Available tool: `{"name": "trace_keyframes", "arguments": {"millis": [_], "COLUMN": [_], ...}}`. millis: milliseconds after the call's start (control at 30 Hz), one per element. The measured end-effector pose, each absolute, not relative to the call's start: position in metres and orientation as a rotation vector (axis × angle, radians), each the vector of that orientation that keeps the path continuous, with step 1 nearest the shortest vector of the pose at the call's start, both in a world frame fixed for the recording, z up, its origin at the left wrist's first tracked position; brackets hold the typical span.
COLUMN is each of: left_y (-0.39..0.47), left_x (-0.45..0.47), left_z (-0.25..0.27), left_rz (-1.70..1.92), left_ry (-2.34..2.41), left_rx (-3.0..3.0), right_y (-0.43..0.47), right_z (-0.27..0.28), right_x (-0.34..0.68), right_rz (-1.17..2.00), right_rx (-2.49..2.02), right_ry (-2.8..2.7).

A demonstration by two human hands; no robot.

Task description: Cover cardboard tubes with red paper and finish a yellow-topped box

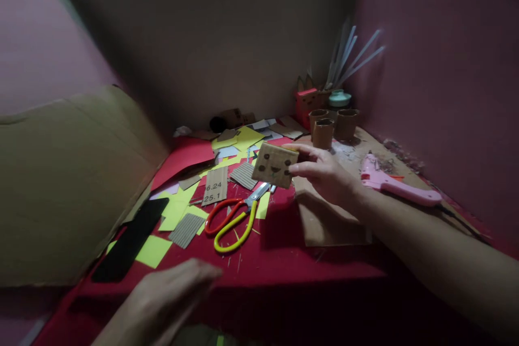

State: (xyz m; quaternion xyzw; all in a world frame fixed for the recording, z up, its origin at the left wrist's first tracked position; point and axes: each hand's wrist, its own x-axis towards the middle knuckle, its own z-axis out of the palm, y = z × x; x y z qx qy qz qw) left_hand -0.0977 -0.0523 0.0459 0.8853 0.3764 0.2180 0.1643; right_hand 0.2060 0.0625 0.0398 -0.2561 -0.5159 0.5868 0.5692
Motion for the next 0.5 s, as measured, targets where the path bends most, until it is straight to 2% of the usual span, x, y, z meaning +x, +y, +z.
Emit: {"name": "trace_keyframes", "arguments": {"millis": [133, 200, 333, 500], "left_y": [-0.023, -0.004, 0.025, 0.023], "left_x": [-0.053, -0.023, 0.016, 0.018], "left_z": [0.043, 0.032, 0.017, 0.016], "left_rz": [0.602, 0.321, 0.258, 0.250], "left_ry": [1.213, 1.169, 1.102, 1.059], "left_rx": [2.899, 3.086, 3.116, 3.102], "right_y": [0.059, 0.059, 0.060, 0.062], "right_z": [0.036, 0.037, 0.038, 0.034], "right_x": [0.203, 0.204, 0.206, 0.207], "right_rz": [1.370, 1.351, 1.338, 1.400], "right_rx": [-0.636, -0.669, -0.688, -0.667], "right_ry": [-1.235, -1.227, -1.240, -1.212]}}
